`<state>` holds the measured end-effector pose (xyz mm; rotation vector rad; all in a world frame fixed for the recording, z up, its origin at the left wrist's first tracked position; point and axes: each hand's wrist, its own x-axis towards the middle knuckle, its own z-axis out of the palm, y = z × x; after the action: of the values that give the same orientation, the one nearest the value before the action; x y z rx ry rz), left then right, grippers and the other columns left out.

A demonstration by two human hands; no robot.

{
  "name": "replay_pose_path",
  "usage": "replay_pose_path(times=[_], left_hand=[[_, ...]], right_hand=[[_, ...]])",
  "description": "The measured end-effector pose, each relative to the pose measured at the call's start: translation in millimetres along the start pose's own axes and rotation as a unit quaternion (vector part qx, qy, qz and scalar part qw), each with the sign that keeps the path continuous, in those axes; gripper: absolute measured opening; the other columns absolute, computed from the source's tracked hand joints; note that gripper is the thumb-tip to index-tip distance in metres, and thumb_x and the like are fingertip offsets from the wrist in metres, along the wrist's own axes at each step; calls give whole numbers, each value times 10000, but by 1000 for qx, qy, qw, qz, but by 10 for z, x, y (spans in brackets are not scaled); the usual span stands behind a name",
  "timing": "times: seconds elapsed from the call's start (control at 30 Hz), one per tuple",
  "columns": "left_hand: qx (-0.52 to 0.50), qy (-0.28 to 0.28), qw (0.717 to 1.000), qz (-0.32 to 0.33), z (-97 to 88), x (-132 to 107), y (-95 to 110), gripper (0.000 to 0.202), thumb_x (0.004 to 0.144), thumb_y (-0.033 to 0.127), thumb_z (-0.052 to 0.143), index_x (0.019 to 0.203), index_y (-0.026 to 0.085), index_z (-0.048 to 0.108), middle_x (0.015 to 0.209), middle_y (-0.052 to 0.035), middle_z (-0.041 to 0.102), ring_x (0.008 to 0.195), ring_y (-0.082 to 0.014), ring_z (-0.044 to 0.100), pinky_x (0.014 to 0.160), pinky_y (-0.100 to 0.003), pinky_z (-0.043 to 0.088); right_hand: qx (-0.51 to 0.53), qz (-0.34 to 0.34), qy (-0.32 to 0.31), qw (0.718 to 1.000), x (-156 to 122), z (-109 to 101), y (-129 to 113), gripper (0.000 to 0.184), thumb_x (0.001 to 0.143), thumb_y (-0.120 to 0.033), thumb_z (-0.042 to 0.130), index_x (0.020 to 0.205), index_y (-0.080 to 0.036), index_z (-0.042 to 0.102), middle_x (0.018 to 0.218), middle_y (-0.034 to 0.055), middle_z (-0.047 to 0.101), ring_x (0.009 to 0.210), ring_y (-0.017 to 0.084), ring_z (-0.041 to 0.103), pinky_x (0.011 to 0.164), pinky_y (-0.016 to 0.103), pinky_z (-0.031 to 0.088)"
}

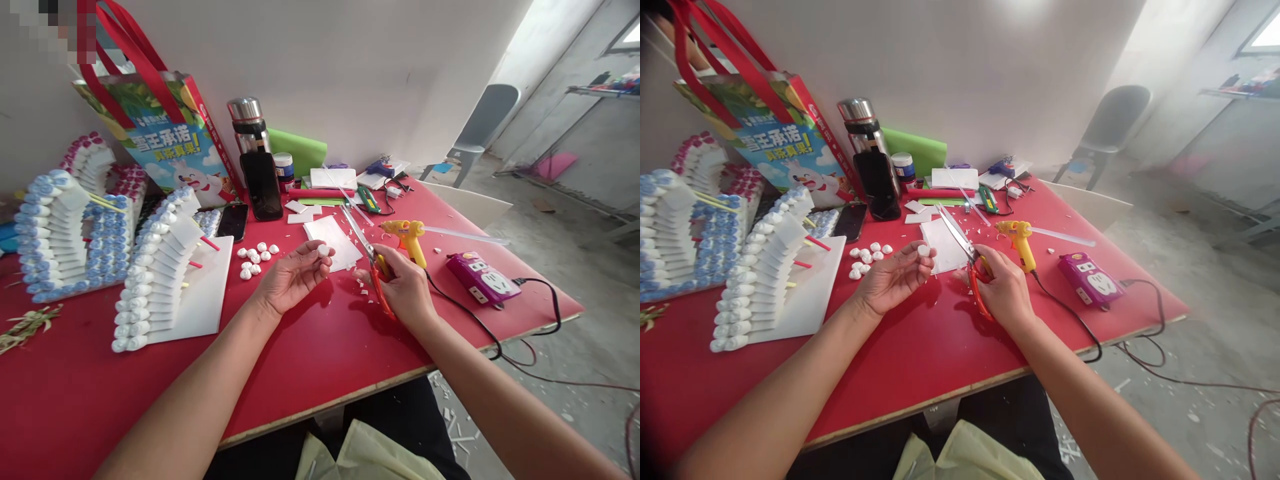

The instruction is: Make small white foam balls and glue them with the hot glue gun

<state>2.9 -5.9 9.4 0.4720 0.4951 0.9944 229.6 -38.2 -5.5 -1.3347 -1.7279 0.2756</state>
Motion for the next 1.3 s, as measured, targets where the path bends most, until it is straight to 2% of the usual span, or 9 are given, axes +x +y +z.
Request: replay_pose_path(times=[0.27,0.47,0.63,0.8,0.9,1.0,1.13,1.3], left_hand=[[19,32,999,36,-27,37,-17,119,757,94,779,868,123,746,949,-105,717,833,-146,698,785,-227,589],[59,39,996,54,-60,45,-3,303,708,51,796,991,153,763,937,-70,728,827,-138,695,720,-203,576],[69,59,993,76,-34,54,11,190,706,35,787,878,114,770,879,-67,728,785,-111,680,724,-174,573],[74,71,992,76,-39,56,10,210,709,37,790,903,117,772,863,-61,735,815,-131,710,764,-193,594],[93,80,990,65,-57,56,14,252,703,45,799,935,137,766,847,-51,734,809,-160,733,675,-194,601],[116,81,987,82,-55,57,15,242,691,43,808,910,133,759,808,-37,724,735,-142,729,603,-169,582],[121,90,980,127,-36,62,6,253,662,37,828,882,140,758,804,-28,729,740,-132,727,711,-201,600],[127,88,978,140,-42,75,-8,279,690,66,820,952,148,774,891,-46,756,806,-128,714,786,-224,595]], right_hand=[[-4,-24,-12,1000,-27,19,30,384,851,-392,669,1172,-181,666,780,24,581,656,149,516,628,274,441],[-5,-27,-8,1000,-19,-5,43,369,859,-391,662,1165,-184,660,735,9,548,645,150,508,619,272,439],[14,-40,-3,999,-18,-35,29,383,847,-385,681,1169,-184,637,759,10,559,663,148,512,637,270,452],[2,-76,-44,996,-8,-49,-14,477,846,-375,689,1271,-189,576,888,38,581,734,161,551,703,283,488],[-30,-90,-55,994,-2,-42,-24,496,855,-401,682,1291,-199,559,943,63,595,798,191,589,752,310,501],[-56,-100,-49,992,1,-31,-14,495,867,-421,671,1296,-202,555,956,75,595,825,209,597,767,325,499],[-77,-110,-60,989,9,-11,9,472,878,-453,662,1267,-202,574,928,71,591,800,210,593,735,320,486],[-105,-131,-94,981,10,21,39,475,882,-507,651,1235,-193,600,929,78,591,779,209,580,739,328,472]])
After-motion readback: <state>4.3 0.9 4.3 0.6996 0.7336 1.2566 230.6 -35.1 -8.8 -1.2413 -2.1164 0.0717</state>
